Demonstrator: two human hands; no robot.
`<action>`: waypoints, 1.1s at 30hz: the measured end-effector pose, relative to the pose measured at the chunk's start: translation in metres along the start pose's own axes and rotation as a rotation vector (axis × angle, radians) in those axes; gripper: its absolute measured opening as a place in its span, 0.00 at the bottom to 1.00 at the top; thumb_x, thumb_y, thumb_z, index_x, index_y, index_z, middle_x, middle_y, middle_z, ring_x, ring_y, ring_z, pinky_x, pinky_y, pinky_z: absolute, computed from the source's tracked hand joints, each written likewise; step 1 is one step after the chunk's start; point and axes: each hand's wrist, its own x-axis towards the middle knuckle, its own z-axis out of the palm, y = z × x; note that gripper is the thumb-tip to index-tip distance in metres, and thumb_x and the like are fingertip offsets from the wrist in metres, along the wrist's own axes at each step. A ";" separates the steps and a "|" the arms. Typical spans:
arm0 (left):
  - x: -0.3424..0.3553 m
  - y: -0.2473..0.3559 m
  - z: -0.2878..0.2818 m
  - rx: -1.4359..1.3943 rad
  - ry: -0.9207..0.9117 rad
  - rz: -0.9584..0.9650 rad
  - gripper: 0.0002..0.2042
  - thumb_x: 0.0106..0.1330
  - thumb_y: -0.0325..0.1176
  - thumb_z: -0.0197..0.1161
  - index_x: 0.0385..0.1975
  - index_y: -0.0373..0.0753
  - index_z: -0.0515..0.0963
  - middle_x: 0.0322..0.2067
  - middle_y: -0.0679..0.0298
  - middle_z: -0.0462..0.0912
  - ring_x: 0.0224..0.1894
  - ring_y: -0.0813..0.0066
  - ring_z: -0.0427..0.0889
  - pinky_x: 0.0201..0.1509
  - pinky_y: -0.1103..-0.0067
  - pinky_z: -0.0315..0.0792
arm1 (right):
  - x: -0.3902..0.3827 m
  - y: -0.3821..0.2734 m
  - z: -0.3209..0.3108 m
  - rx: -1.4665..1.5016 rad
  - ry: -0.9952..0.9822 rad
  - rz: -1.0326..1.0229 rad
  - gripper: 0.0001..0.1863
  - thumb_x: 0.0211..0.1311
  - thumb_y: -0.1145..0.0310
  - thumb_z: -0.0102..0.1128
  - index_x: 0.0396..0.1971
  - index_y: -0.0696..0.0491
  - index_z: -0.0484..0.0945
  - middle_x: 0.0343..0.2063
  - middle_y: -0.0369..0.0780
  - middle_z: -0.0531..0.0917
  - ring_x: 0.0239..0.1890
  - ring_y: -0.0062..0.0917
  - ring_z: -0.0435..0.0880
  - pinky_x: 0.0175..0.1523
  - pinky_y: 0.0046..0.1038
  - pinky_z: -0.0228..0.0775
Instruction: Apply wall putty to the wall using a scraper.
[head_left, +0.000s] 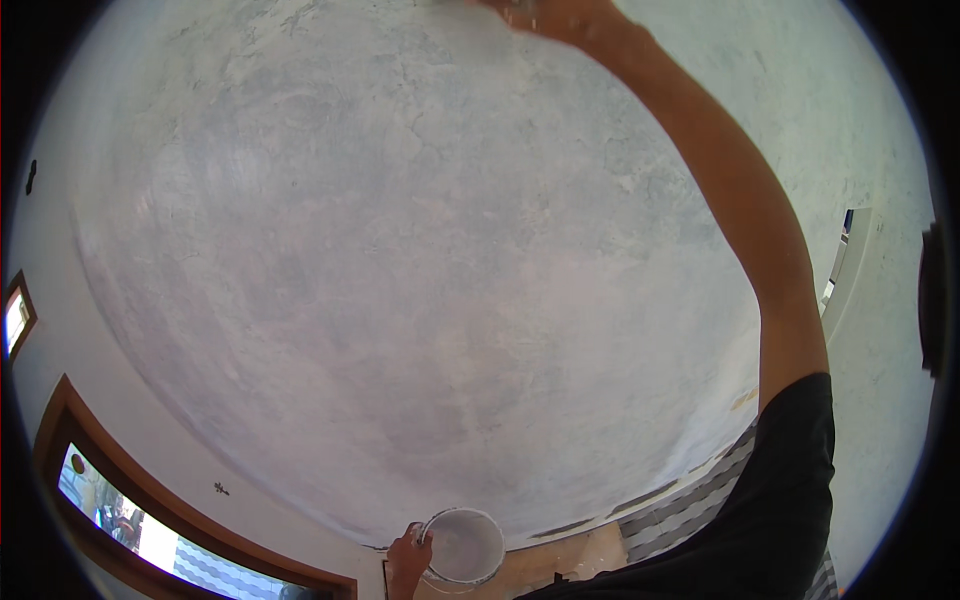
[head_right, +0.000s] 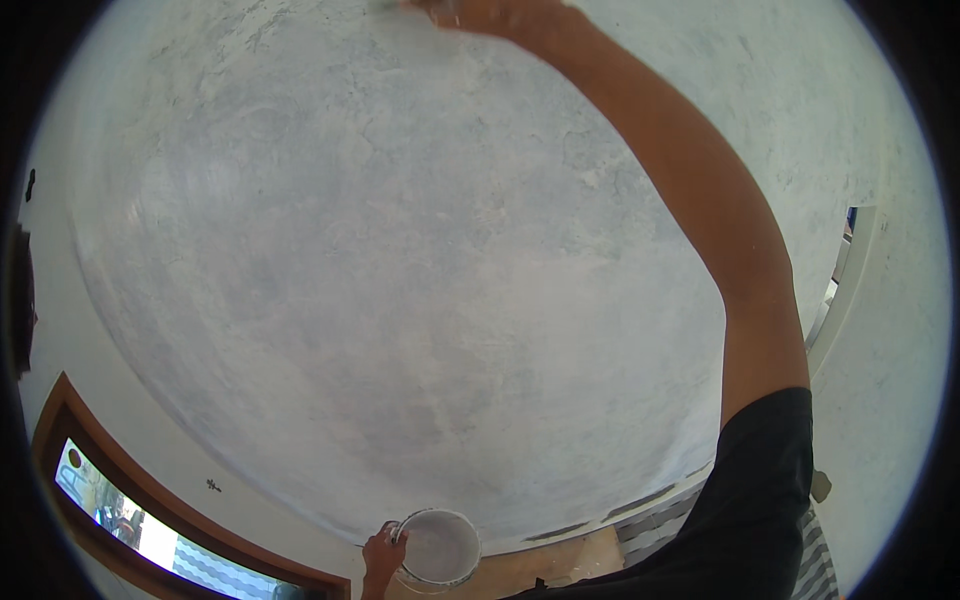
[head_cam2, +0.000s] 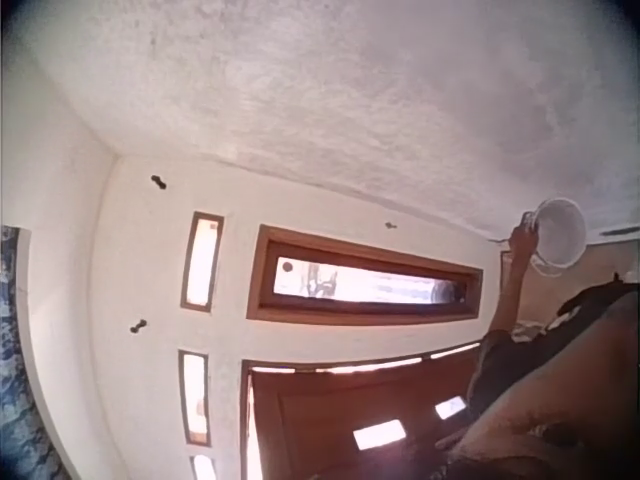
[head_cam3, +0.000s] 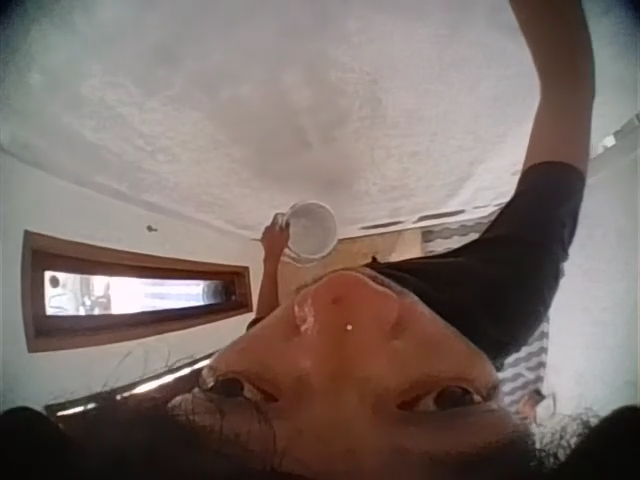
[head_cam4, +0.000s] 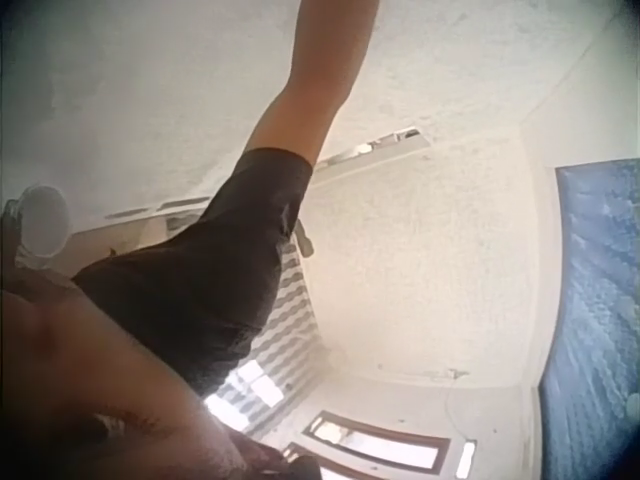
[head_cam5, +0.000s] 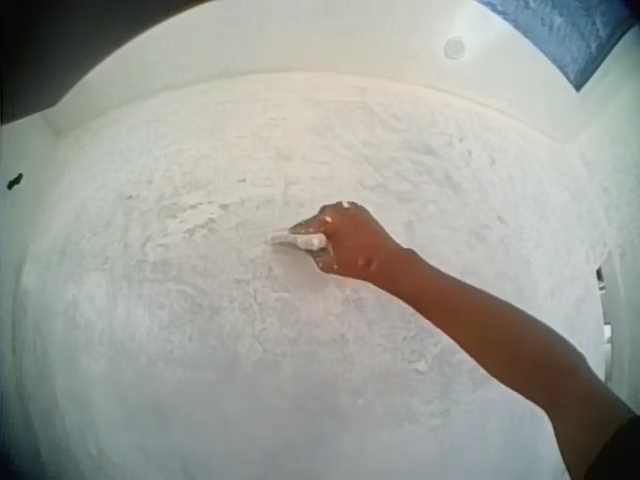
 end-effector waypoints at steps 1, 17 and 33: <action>-0.001 0.002 -0.002 -0.010 0.018 -0.002 0.18 0.59 0.49 0.62 0.42 0.45 0.78 0.25 0.51 0.83 0.31 0.46 0.82 0.35 0.58 0.75 | -0.017 0.010 0.022 -0.332 -0.080 -0.009 0.20 0.49 0.65 0.70 0.43 0.52 0.79 0.36 0.46 0.83 0.38 0.38 0.82 0.42 0.36 0.75; -0.040 0.000 -0.028 -0.063 0.120 -0.116 0.17 0.59 0.45 0.63 0.43 0.43 0.79 0.30 0.50 0.83 0.34 0.45 0.82 0.38 0.57 0.75 | -0.129 -0.101 0.059 0.103 -0.625 0.013 0.17 0.46 0.68 0.70 0.39 0.54 0.84 0.29 0.40 0.86 0.27 0.29 0.84 0.31 0.28 0.75; -0.042 0.005 -0.032 -0.108 0.107 -0.147 0.16 0.59 0.44 0.63 0.43 0.44 0.79 0.30 0.50 0.83 0.35 0.45 0.82 0.39 0.56 0.74 | 0.055 0.005 0.031 -0.330 0.006 0.027 0.17 0.47 0.65 0.61 0.40 0.48 0.84 0.26 0.44 0.82 0.34 0.38 0.79 0.43 0.38 0.71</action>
